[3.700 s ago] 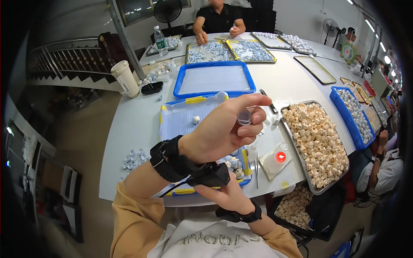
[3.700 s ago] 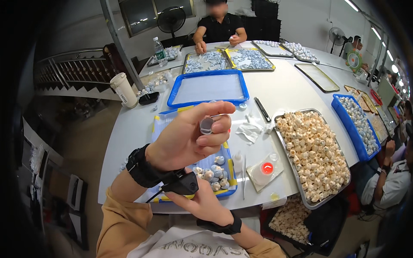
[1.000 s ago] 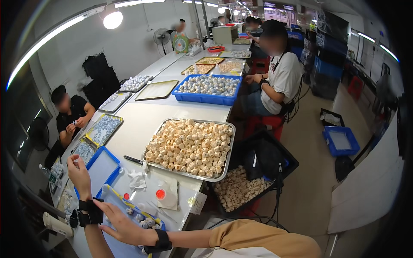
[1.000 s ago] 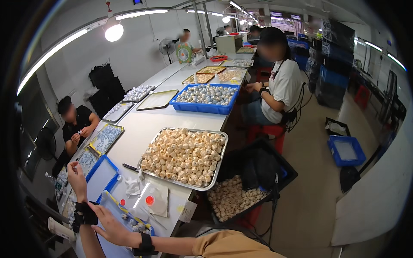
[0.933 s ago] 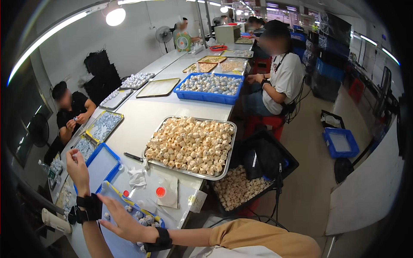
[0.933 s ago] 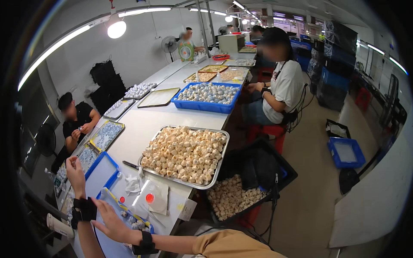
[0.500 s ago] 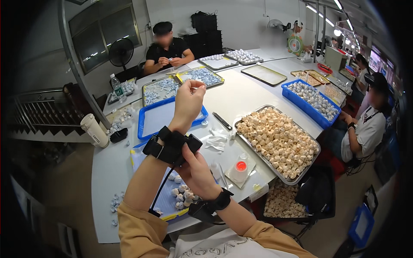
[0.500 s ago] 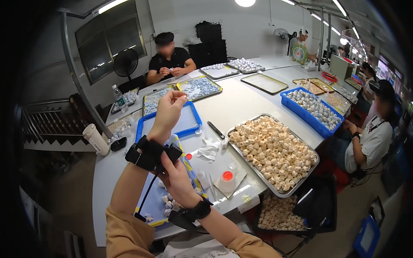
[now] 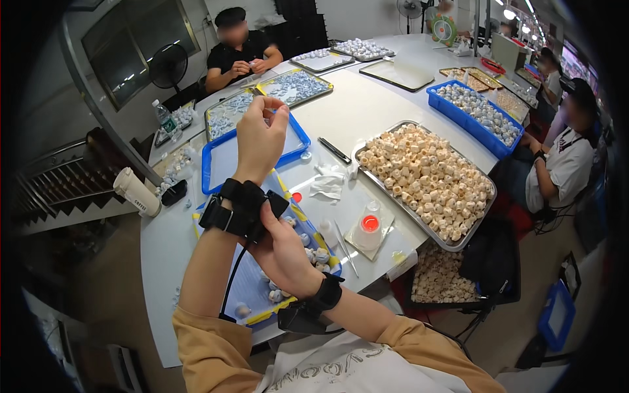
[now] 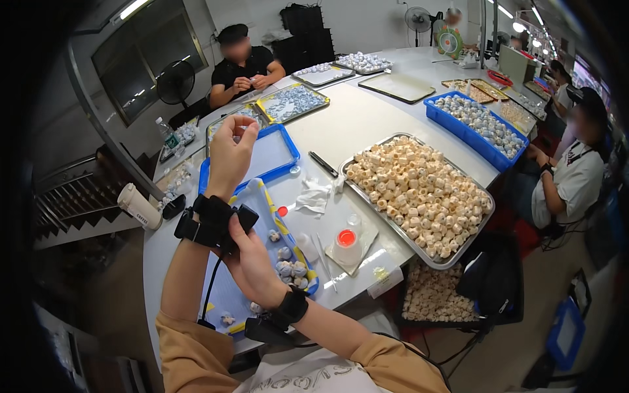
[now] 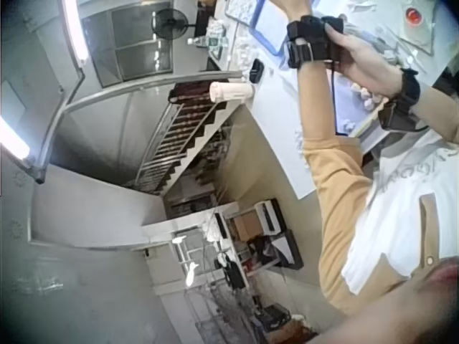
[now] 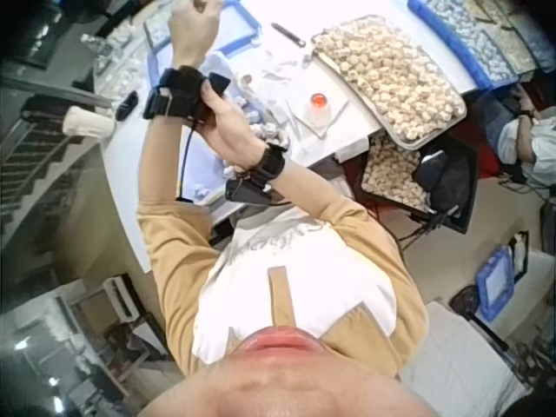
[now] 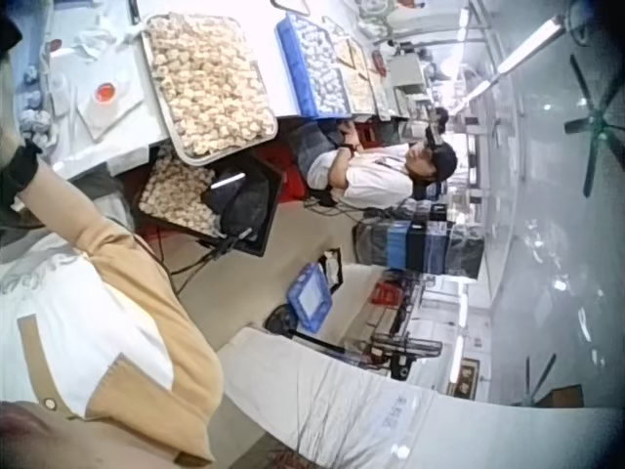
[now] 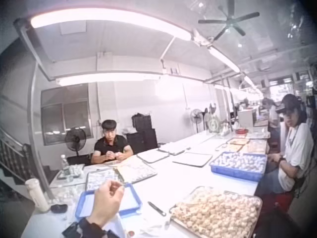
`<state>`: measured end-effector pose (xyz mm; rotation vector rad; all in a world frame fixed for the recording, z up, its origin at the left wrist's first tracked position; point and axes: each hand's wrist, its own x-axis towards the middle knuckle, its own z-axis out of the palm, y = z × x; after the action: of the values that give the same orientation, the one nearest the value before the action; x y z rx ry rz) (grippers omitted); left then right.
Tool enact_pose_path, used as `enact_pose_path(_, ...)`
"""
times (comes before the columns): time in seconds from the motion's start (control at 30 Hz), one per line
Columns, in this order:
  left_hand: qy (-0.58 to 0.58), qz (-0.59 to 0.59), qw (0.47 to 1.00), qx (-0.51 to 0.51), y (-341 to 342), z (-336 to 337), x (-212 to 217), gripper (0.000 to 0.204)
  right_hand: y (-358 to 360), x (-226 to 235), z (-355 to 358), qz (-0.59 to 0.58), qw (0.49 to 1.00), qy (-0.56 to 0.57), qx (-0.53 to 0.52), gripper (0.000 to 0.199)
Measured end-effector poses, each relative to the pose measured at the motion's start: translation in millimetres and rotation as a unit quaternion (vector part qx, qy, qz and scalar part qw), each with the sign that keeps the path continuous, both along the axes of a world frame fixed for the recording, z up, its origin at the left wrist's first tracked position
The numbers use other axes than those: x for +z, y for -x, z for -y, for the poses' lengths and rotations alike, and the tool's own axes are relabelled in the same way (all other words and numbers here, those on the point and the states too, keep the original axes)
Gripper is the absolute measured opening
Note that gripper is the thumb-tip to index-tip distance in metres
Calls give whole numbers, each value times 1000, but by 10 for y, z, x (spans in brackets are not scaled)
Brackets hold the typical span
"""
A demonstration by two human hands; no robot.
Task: The person assembles small, two-part figurines by picking up a light blue base and a beige top, applying a small amount of liquid adhesive from a bottle, and pressing the parts together. The completed figures are placed onto a blue tray. The process is repeated continuously in a workshop setting.
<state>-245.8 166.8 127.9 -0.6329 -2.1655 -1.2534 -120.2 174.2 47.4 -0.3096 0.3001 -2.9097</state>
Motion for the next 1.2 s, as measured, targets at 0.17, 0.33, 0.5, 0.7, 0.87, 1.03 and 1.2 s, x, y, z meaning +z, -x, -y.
enact_pose_path(0.17, -116, 162, 976, -82, 60, 5, -20, 18, 19, 5, 29, -4, 1000, -7, -16, 36)
enact_pose_path(0.33, -169, 286, 935, -124, -96, -57, 100, 13, 32, -6, 2, 7, 1000, -8, -26, 34)
enact_pose_path(0.5, -170, 286, 935, -120, -113, -48, 69, 12, 6, -14, 23, 19, 999, -10, -30, 32)
enact_pose_path(0.7, -179, 288, 932, -125, -133, -3, 99, 12, -14, 14, 11, 16, 999, -44, -23, 33)
enact_pose_path(0.87, -169, 313, 922, -155, -140, 42, 47, 14, 62, -165, 114, -4, 996, -86, -24, 38)
enact_pose_path(1.03, -178, 310, 918, -169, -18, 85, 2, 10, 61, -154, 137, 37, 989, -139, -25, 49)
enact_pose_path(1.2, -192, 292, 922, -167, 31, 74, -67, 11, 61, -203, 93, 42, 990, -136, 9, 49)
